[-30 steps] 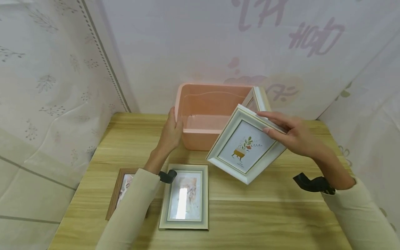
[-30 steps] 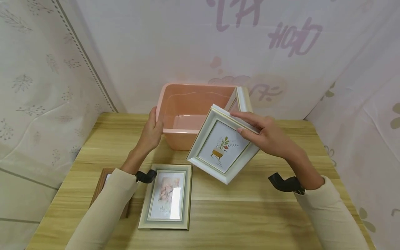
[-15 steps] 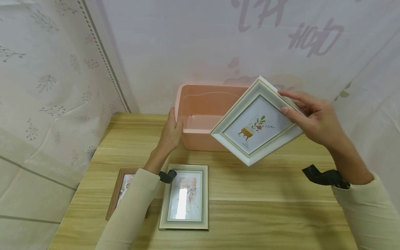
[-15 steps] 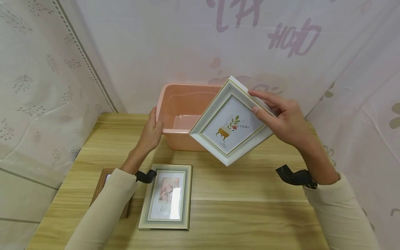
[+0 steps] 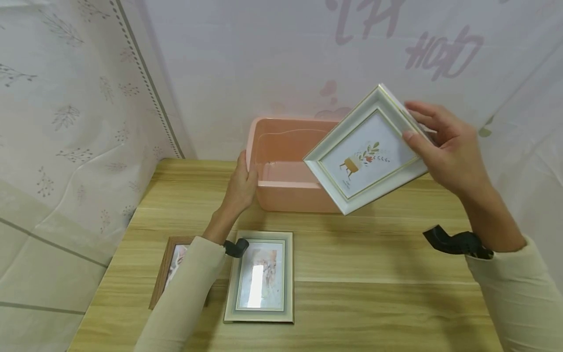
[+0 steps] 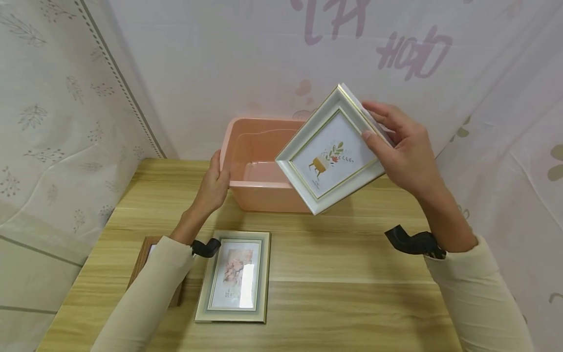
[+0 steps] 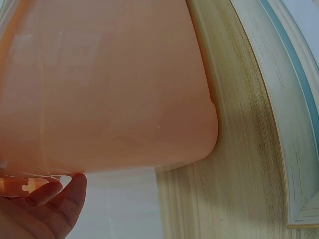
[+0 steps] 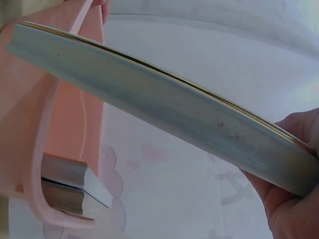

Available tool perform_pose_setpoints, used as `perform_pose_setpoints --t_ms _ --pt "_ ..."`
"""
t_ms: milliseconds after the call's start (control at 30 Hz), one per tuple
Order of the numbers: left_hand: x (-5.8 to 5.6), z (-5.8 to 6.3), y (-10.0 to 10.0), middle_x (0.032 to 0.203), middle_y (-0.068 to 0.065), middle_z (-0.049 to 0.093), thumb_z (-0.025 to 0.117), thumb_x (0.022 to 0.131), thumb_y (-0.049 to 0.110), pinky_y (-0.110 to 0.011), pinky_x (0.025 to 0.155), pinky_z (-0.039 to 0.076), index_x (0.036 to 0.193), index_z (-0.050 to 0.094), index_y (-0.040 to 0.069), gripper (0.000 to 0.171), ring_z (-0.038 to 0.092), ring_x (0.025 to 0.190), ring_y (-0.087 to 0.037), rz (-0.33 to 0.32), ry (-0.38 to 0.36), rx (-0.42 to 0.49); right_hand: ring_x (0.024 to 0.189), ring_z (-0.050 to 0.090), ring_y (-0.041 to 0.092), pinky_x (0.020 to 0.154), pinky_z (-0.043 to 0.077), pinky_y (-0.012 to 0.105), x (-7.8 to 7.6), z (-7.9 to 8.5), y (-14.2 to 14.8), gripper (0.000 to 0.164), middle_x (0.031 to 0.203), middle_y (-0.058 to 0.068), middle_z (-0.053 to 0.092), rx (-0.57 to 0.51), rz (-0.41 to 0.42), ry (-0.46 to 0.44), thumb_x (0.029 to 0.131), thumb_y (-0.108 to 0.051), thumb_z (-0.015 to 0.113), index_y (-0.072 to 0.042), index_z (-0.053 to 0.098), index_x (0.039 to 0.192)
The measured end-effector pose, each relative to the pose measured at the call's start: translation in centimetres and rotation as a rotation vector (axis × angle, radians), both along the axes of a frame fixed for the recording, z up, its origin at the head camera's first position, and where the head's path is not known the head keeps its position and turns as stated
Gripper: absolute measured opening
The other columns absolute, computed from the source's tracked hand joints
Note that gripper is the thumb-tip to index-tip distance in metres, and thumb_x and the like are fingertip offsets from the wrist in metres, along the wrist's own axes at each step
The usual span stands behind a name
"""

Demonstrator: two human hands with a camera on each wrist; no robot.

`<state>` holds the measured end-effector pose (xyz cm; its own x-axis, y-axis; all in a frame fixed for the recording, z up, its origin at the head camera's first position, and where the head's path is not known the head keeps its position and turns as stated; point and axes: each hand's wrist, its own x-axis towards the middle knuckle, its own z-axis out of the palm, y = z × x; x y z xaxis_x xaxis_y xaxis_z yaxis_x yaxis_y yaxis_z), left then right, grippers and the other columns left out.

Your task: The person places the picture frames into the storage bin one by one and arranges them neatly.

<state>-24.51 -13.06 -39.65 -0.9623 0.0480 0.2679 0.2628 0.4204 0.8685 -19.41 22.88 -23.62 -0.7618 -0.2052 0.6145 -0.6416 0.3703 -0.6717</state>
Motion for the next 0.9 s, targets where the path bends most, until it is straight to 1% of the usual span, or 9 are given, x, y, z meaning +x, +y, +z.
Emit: perform_pose_setpoints --t_ms 67,133,200,367,500,600,700,800,900 --pt "0.0 0.0 0.0 0.130 -0.018 0.053 0.029 0.106 0.032 -0.057 0.100 0.044 0.149 0.029 0.006 0.051 0.054 0.118 -0.034 0.000 0.003 0.000 0.107 0.068 0.010 0.072 0.054 0.016 -0.1 0.3 -0.2 0.044 0.132 0.006 0.064 -0.009 -0.006 0.009 0.088 0.012 0.059 0.004 0.061 0.131" --pt "0.0 0.0 0.0 0.131 -0.019 0.052 0.029 0.106 0.031 -0.057 0.100 0.044 0.150 0.028 0.005 0.051 0.054 0.118 -0.035 0.000 0.002 -0.002 0.123 0.059 0.016 0.081 0.052 0.015 -0.3 0.5 -0.4 0.041 0.138 0.011 0.059 -0.012 -0.018 0.015 0.088 0.013 0.058 0.005 0.063 0.128" --pt "0.0 0.0 0.0 0.132 -0.019 0.052 0.029 0.105 0.031 -0.057 0.101 0.043 0.150 0.028 0.005 0.052 0.054 0.119 -0.035 0.000 -0.002 -0.004 0.134 0.050 0.020 0.086 0.050 0.015 -0.3 0.8 -0.7 0.039 0.143 0.013 0.055 -0.019 -0.032 -0.001 0.088 0.013 0.058 0.005 0.064 0.126" --pt "0.0 -0.1 -0.1 0.135 -0.019 0.051 0.028 0.106 0.034 -0.056 0.104 0.041 0.152 0.026 0.006 0.054 0.052 0.124 -0.036 -0.005 -0.008 -0.001 0.136 0.048 0.023 0.088 0.050 0.016 -0.5 1.3 -1.4 0.036 0.143 0.016 0.054 -0.121 -0.026 -0.065 0.089 0.012 0.056 0.005 0.067 0.122" --pt "0.0 -0.1 -0.2 0.137 -0.019 0.051 0.028 0.106 0.033 -0.056 0.104 0.041 0.153 0.024 0.007 0.054 0.052 0.125 -0.036 -0.003 -0.020 -0.008 0.132 0.052 0.025 0.088 0.050 0.016 -0.8 1.8 -2.0 0.032 0.143 0.017 0.054 -0.102 -0.106 -0.071 0.091 0.010 0.055 0.003 0.069 0.119" --pt "0.1 0.0 -0.2 0.138 -0.019 0.050 0.029 0.105 0.033 -0.056 0.104 0.041 0.153 0.023 0.008 0.054 0.051 0.125 -0.035 -0.003 -0.028 -0.016 0.131 0.053 0.028 0.084 0.051 0.016 -1.1 2.0 -2.5 0.030 0.143 0.018 0.053 -0.119 -0.136 -0.082 0.091 0.008 0.054 0.002 0.071 0.116" --pt "0.2 0.0 -0.3 0.138 -0.020 0.050 0.029 0.105 0.033 -0.056 0.104 0.041 0.153 0.023 0.009 0.054 0.051 0.126 -0.035 -0.002 -0.031 -0.018 0.132 0.050 0.028 0.085 0.051 0.018 -1.4 2.0 -2.8 0.030 0.144 0.018 0.053 -0.164 -0.137 -0.087 0.090 0.009 0.053 0.004 0.071 0.114" --pt "0.2 0.1 -0.3 0.138 -0.019 0.050 0.029 0.105 0.033 -0.056 0.104 0.041 0.153 0.023 0.008 0.054 0.051 0.125 -0.035 -0.003 -0.033 -0.018 0.134 0.049 0.029 0.088 0.051 0.020 -1.7 2.0 -3.1 0.030 0.145 0.018 0.052 -0.187 -0.140 -0.079 0.090 0.009 0.051 0.006 0.070 0.114" --pt "0.2 0.1 -0.2 0.137 -0.019 0.050 0.029 0.105 0.033 -0.057 0.104 0.041 0.154 0.022 0.008 0.055 0.051 0.125 -0.036 -0.006 -0.038 -0.017 0.131 0.051 0.030 0.084 0.052 0.019 -1.8 2.0 -3.3 0.030 0.145 0.017 0.052 -0.192 -0.152 -0.078 0.091 0.008 0.051 0.008 0.069 0.115"
